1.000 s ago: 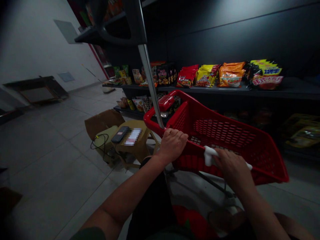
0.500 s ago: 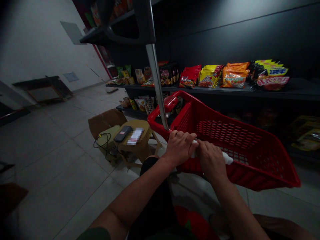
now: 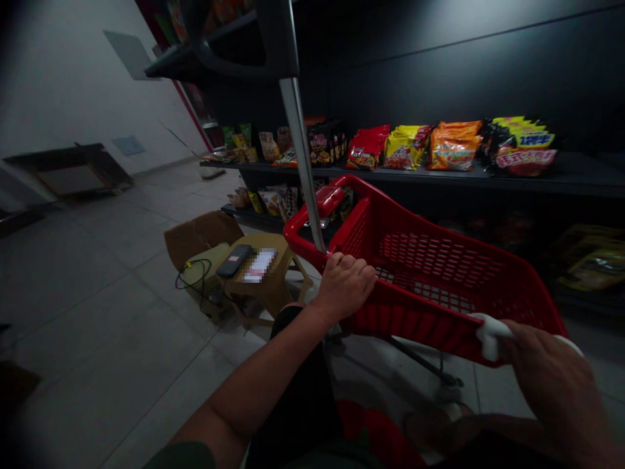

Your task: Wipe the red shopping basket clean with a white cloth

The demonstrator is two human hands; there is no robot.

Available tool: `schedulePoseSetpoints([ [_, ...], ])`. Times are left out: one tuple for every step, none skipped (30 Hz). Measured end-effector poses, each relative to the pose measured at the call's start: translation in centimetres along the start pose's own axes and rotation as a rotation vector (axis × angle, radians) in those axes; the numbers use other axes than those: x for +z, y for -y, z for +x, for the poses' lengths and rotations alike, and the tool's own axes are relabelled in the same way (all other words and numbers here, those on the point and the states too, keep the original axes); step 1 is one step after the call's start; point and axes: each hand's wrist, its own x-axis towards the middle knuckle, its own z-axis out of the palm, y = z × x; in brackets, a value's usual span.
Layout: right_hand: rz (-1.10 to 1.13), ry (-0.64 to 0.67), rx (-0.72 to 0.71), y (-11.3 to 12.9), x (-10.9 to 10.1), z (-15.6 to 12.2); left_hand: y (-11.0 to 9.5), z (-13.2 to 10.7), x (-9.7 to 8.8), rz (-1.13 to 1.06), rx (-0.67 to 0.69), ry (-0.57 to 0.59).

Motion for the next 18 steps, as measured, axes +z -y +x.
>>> schedulePoseSetpoints([
  [-0.034,0.009,-0.014,-0.6,-0.2,-0.3,-0.1,0.0,0.0,-0.004,-0.002,0.0],
  [-0.072,0.032,-0.039,-0.5,-0.4,-0.2,-0.2,0.1,0.0,-0.012,-0.008,0.002],
  [-0.106,0.068,-0.059,0.3,-0.6,0.1,-0.3,0.1,0.0,-0.023,-0.019,0.008],
  [-0.126,0.061,-0.051,1.8,-0.7,0.8,-0.5,0.2,-0.1,-0.037,-0.032,0.013],
  [-0.132,0.091,-0.048,3.9,-0.7,1.7,-0.7,0.4,-0.2,-0.051,-0.05,0.021],
  [-0.12,0.124,-0.036,6.5,-0.5,2.8,-0.8,0.5,-0.3,-0.064,-0.069,0.024],
  [-0.091,0.15,-0.042,9.2,-0.1,4.0,-1.0,0.6,-0.4,-0.074,-0.088,0.036],
  [-0.064,0.168,-0.049,12.0,0.4,5.4,-1.2,0.7,-0.4,-0.085,-0.104,0.046],
  [-0.054,0.162,-0.028,14.7,1.1,6.8,-1.4,0.9,-0.5,-0.093,-0.109,0.05],
  [-0.03,0.157,-0.017,17.1,1.8,8.1,-1.5,1.0,-0.6,-0.102,-0.105,0.058],
  [0.009,0.147,-0.003,19.0,2.5,9.2,-1.6,1.1,-0.6,-0.105,-0.108,0.06],
  [0.042,0.125,0.009,20.5,3.1,10.1,-1.6,1.1,-0.7,-0.107,-0.105,0.061],
  [0.067,0.104,-0.007,21.5,3.5,10.8,-1.7,1.2,-0.7,-0.106,-0.102,0.064],
  [0.092,0.095,-0.026,21.9,3.8,11.2,-1.6,1.2,-0.7,-0.1,-0.101,0.075],
  [0.107,0.095,-0.05,21.9,3.8,11.3,-1.6,1.3,-0.8,-0.093,-0.094,0.088],
  [0.112,0.102,-0.072,21.3,3.7,11.1,-1.5,1.3,-0.8,-0.084,-0.091,0.091],
  [0.108,0.116,-0.082,20.3,3.3,10.6,-1.4,1.3,-0.8,-0.074,-0.077,0.103],
  [0.095,0.132,-0.08,18.9,2.9,9.8,-1.3,1.3,-0.9,-0.064,-0.06,0.112],
])
